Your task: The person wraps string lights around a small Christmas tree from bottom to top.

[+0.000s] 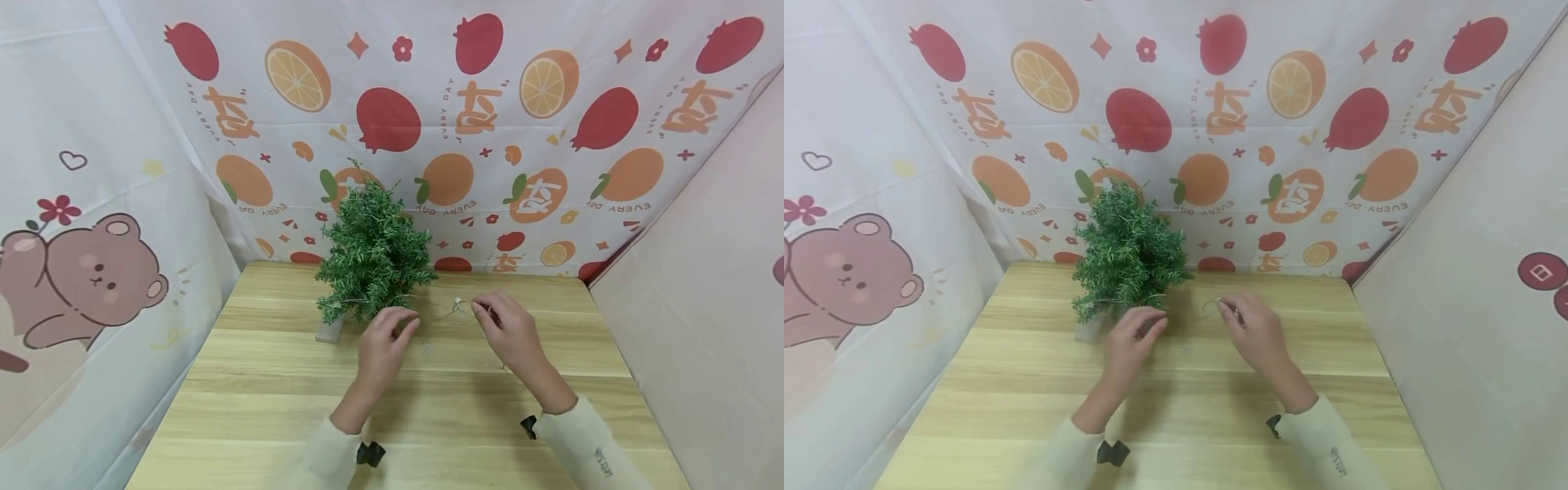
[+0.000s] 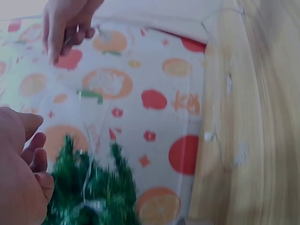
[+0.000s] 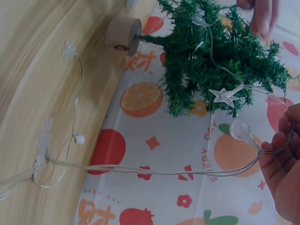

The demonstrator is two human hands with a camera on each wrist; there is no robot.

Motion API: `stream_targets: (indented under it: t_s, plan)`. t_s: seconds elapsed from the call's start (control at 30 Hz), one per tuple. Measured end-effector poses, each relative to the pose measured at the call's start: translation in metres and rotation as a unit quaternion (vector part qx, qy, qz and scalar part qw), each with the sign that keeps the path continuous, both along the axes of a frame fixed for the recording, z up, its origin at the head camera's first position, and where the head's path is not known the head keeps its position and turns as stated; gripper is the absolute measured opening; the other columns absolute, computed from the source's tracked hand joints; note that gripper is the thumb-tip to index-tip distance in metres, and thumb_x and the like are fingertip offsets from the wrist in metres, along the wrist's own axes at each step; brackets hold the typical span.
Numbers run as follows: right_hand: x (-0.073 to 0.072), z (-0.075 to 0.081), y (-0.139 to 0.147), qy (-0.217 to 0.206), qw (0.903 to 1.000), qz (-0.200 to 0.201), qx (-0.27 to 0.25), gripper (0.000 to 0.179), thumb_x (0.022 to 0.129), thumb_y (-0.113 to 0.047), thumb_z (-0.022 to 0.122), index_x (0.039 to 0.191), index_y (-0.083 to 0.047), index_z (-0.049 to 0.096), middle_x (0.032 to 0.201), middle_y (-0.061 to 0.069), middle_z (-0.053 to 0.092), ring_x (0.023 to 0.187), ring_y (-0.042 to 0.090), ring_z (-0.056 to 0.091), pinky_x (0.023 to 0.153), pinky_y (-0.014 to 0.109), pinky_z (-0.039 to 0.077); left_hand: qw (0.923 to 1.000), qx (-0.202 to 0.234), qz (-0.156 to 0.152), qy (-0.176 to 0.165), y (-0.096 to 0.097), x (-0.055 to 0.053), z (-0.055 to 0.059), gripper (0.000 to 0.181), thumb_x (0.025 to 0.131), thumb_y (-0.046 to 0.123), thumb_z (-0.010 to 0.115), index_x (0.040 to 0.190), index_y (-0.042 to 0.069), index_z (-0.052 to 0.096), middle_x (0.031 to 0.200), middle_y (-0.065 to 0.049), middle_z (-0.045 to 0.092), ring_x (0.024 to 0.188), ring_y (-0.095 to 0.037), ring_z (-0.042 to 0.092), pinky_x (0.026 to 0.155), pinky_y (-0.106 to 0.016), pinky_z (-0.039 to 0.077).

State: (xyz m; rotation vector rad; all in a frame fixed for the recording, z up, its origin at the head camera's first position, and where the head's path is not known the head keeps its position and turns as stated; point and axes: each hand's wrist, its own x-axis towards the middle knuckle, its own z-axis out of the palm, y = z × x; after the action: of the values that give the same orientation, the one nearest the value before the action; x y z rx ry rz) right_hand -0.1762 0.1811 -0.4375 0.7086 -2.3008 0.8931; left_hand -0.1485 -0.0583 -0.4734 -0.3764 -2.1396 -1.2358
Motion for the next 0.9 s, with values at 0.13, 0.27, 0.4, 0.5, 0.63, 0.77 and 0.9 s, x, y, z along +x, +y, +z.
stream_targets:
  t_s: [0.13,0.27,0.4,0.5,0.63,0.77,0.9]
  plan:
    - [0.004,-0.002,-0.005,-0.004,0.9999,0.013,0.001,0.008,0.095,-0.006,0.070,0.102,-0.009,0.072,0.084,-0.007,0.059,0.068,0.002,0.046,0.055,0.018,0.041,0.9988,0.006,-0.047,-0.011,0.019,-0.005,0.005,0.017,0.090,0.012,0.077,0.107,0.011,0.075,0.110,-0.002,0.070,0.065,-0.003,0.052,0.056,-0.017,0.048]
    - [0.007,-0.005,-0.009,-0.010,0.9997,0.020,0.007,0.008,0.095,-0.008,0.070,0.102,-0.010,0.072,0.084,-0.007,0.059,0.066,0.001,0.045,0.054,0.019,0.042,0.9937,0.017,-0.088,-0.066,0.031,-0.010,0.011,0.019,0.095,0.022,0.072,0.114,0.016,0.074,0.114,0.003,0.068,0.063,-0.004,0.050,0.054,-0.019,0.045]
    - [0.009,-0.007,-0.012,-0.016,0.9996,0.022,0.011,0.007,0.095,-0.010,0.070,0.103,-0.011,0.072,0.084,-0.006,0.060,0.066,0.001,0.045,0.055,0.020,0.042,0.9868,0.023,-0.126,-0.099,0.039,-0.014,0.011,0.021,0.099,0.028,0.067,0.117,0.020,0.072,0.115,0.008,0.065,0.067,-0.008,0.050,0.056,-0.022,0.045]
    - [0.012,-0.007,-0.013,-0.022,0.9995,0.019,0.014,0.007,0.096,-0.011,0.070,0.103,-0.012,0.072,0.087,-0.005,0.064,0.066,0.001,0.047,0.056,0.020,0.044,0.9849,0.020,-0.144,-0.094,0.044,-0.017,0.007,0.020,0.100,0.032,0.063,0.116,0.022,0.072,0.114,0.010,0.065,0.070,-0.007,0.050,0.058,-0.021,0.046]
    - [0.012,-0.008,-0.013,-0.027,0.9994,0.012,0.019,0.008,0.096,-0.011,0.069,0.104,-0.012,0.073,0.091,-0.004,0.067,0.067,0.001,0.049,0.057,0.020,0.045,0.9836,0.028,-0.156,-0.086,0.048,-0.020,0.001,0.020,0.101,0.034,0.061,0.114,0.023,0.073,0.112,0.010,0.066,0.075,-0.004,0.051,0.062,-0.021,0.047]
    - [0.012,-0.009,-0.013,-0.024,0.9993,0.009,0.029,0.009,0.095,-0.011,0.071,0.103,-0.013,0.073,0.088,-0.005,0.067,0.065,0.001,0.048,0.056,0.020,0.044,0.9852,0.027,-0.147,-0.084,0.048,-0.022,-0.003,0.019,0.100,0.034,0.062,0.109,0.023,0.075,0.108,0.011,0.068,0.079,-0.004,0.053,0.066,-0.021,0.048]
    - [0.014,-0.011,-0.010,-0.032,0.9987,0.013,0.036,0.009,0.096,-0.012,0.070,0.104,-0.013,0.073,0.087,-0.006,0.066,0.065,0.000,0.048,0.056,0.020,0.044,0.9911,0.005,-0.116,-0.065,0.047,-0.024,-0.004,0.017,0.098,0.033,0.065,0.102,0.021,0.077,0.103,0.011,0.071,0.079,-0.004,0.054,0.066,-0.021,0.048]
